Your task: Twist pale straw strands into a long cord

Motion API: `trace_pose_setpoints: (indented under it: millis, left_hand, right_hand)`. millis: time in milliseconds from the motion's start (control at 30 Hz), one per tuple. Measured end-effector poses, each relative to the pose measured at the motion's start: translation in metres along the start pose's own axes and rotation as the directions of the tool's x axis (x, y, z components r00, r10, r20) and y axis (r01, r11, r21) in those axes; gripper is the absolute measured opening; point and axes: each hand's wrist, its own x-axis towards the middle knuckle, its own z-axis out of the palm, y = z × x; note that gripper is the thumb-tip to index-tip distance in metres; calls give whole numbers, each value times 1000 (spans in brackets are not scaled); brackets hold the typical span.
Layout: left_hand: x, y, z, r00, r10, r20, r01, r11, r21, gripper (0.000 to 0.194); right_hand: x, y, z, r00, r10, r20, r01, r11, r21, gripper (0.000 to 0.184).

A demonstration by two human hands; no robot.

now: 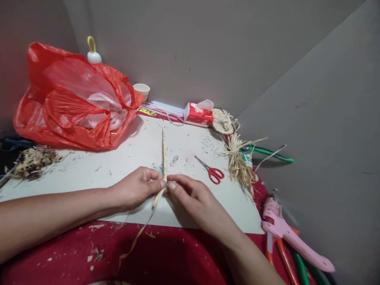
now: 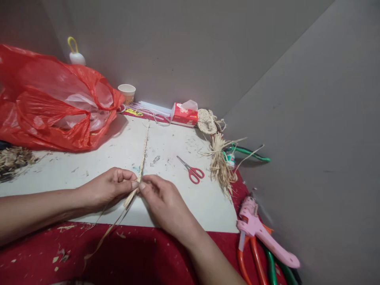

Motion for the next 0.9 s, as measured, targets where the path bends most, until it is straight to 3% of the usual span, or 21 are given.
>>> trace_pose_setpoints:
  millis: [67, 233, 400, 567, 733, 800, 900]
  left_hand:
    - [0, 0, -2, 1000, 18, 22, -19, 999, 51, 22]
    - [-1, 3, -5, 997, 54, 54, -65, 968, 242, 23]
    - [-3, 11, -7, 996, 85, 40, -94, 912, 399, 19]
    - [-3, 14, -7, 992, 104, 65, -122, 873, 473, 18]
    - [-6, 17, -7, 992, 58, 109, -106, 850, 515, 19]
    - [-10, 22, -7, 992, 4, 123, -66, 863, 501, 20]
    - [-15, 30, -1, 980, -162, 119, 98, 902, 420, 20]
  right_hand:
    - [4, 5, 4, 990, 20, 139, -24, 999, 30, 30]
    - [9, 22, 7, 956, 61, 288, -130, 965, 226, 37]
    - [13, 28, 12, 906, 143, 398, -357, 763, 538, 36]
    - [12, 21, 19, 911, 225, 345, -396, 710, 583, 33]
    - [11, 20, 27, 941, 278, 191, -337, 760, 555, 29]
    - [11, 21, 30, 944, 302, 132, -327, 806, 493, 25]
    - [12, 21, 33, 952, 296, 84, -301, 842, 447, 20]
